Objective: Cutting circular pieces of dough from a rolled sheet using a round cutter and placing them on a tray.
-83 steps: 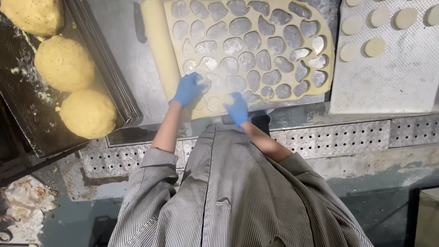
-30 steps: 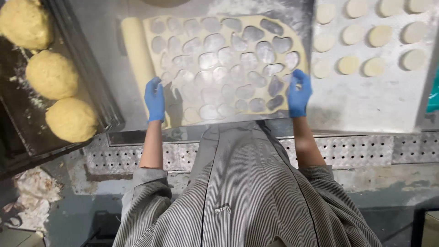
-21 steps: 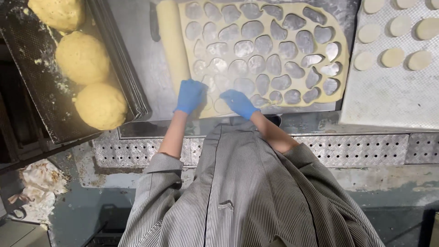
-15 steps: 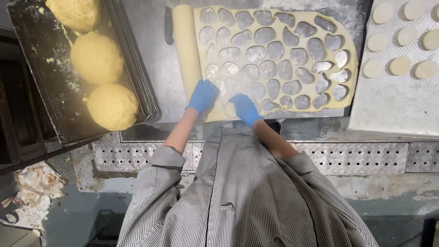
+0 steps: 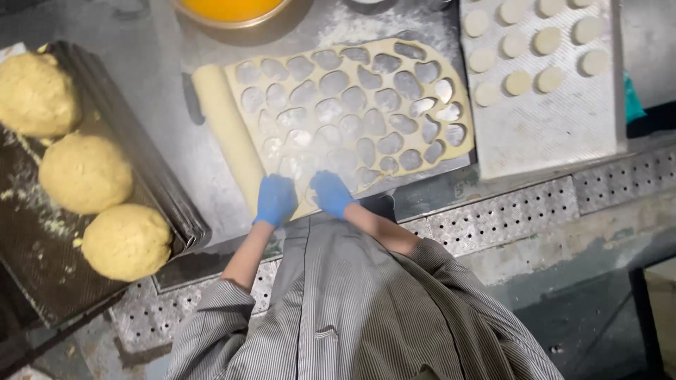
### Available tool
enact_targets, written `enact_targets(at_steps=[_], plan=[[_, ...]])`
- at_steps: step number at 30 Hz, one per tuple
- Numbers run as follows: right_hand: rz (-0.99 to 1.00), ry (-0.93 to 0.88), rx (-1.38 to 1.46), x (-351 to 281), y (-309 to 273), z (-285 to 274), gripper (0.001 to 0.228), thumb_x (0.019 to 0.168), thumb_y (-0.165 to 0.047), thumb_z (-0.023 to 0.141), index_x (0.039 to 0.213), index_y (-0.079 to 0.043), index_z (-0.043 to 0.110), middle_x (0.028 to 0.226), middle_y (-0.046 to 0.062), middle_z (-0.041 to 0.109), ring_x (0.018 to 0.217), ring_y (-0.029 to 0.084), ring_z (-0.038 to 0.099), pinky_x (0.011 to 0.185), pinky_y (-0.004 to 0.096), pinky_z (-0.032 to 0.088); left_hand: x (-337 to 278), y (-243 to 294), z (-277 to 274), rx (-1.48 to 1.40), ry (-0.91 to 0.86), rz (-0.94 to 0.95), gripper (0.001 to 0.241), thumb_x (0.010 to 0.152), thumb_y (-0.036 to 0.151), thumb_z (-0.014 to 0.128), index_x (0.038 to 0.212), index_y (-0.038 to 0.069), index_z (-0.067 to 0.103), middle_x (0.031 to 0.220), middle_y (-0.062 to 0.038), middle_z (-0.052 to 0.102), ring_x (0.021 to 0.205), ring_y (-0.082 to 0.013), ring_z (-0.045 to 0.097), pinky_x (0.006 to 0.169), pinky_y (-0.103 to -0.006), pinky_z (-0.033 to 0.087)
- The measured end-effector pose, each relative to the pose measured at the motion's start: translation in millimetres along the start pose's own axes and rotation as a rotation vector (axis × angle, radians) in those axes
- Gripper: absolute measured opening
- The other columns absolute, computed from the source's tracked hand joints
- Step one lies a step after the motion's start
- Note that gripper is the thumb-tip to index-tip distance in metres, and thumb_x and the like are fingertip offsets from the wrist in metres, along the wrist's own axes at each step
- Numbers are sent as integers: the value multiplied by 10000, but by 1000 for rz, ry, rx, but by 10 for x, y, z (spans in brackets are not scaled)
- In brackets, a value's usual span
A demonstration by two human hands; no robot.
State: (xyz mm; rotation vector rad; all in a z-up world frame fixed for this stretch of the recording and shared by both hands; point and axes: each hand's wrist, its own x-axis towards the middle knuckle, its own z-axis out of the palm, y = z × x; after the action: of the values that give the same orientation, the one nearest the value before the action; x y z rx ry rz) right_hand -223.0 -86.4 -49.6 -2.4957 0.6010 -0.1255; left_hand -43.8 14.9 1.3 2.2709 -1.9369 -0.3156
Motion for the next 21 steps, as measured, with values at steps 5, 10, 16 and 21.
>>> enact_targets(at_steps=[5, 10, 16, 21], plan=[[71, -161, 71, 58, 140, 97, 232, 831, -227, 722, 1032, -111, 718, 1042, 149, 717, 989, 345, 666, 908, 461, 520, 204, 92, -170, 10, -190, -44, 183, 741, 296, 696, 695, 128, 749, 737, -147, 701, 756, -358, 668, 694, -496, 497], [-98, -429, 196, -60, 227, -655, 253, 812, -287, 741, 1024, -158, 790, 1040, 111, 760, 982, 307, 709, 890, 434, 549, 319, -295, 41, -49, -400, 34, 290, 657, 419, 839, 837, 191, 839, 878, -117, 743, 819, -326, 698, 741, -447, 541], [507, -59, 1046, -645, 1533, -1277, 384, 909, -273, 771, 1223, -61, 708, 1047, 82, 734, 894, 140, 697, 782, 297, 602, 505, -544, 10, -746, -560, -453, 383, 821, 336, 844, 1069, 64, 739, 868, -49, 703, 805, -169, 621, 765, -331, 521], [718, 891, 701, -1552, 3403, -1968, 386, 864, -56, 779, 1232, -38, 666, 1109, 41, 697, 979, 127, 658, 863, 286, 559, 1172, 263, -292, -1322, -233, -615, 384, 918, 254, 745, 1238, 58, 660, 1024, 6, 681, 906, -92, 612, 815, -269, 496]])
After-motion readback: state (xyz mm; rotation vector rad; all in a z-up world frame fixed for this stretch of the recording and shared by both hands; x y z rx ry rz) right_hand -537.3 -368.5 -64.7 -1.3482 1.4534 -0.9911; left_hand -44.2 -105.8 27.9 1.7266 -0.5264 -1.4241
